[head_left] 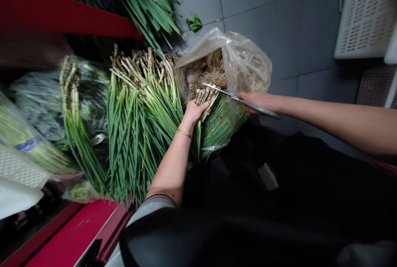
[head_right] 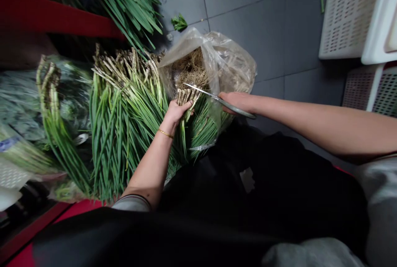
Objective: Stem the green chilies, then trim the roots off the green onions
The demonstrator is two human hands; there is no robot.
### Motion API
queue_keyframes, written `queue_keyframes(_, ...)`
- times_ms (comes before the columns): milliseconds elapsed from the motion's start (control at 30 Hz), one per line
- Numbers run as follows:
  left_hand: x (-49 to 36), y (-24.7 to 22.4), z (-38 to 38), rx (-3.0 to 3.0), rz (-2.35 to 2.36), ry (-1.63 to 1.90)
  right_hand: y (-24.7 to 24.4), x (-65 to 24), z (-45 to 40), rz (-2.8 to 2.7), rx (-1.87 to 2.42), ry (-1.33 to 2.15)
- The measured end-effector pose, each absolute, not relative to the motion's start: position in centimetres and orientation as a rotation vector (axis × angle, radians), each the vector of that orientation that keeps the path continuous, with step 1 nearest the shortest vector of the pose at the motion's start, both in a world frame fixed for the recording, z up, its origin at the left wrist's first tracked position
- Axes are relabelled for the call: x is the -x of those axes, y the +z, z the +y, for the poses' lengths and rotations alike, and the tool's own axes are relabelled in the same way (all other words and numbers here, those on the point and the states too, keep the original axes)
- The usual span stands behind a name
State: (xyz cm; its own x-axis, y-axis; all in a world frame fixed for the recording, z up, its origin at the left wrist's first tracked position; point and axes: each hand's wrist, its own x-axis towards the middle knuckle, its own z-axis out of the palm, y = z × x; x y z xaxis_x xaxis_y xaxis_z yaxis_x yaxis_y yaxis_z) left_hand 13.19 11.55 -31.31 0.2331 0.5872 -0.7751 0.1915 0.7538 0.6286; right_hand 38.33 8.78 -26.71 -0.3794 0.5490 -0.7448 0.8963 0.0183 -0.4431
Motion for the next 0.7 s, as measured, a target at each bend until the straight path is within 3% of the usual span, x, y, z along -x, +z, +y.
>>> queue_keyframes(300, -12.8, -32.7, 11.4, -0.818, 1.262, 0.184, -26.8, -37.9, 6.9, 1.854, -1.570, -1.223)
queue_keyframes(433, -11.3, -31.3, 11.7, -0.986, 1.186, 0.181, -28.0, -38.1, 6.1, 1.836, -1.536, -1.255)
queue_keyframes(567, -6.9, -24.8, 11.7, -1.097, 1.103, 0.278, -28.5, -37.6, 6.3, 1.867, -1.471, -1.285)
queue_keyframes(700, 1.0, -12.1, 10.9, -1.070, 1.136, 0.353, -28.9, -37.3, 7.4, 1.919, -1.393, -1.289)
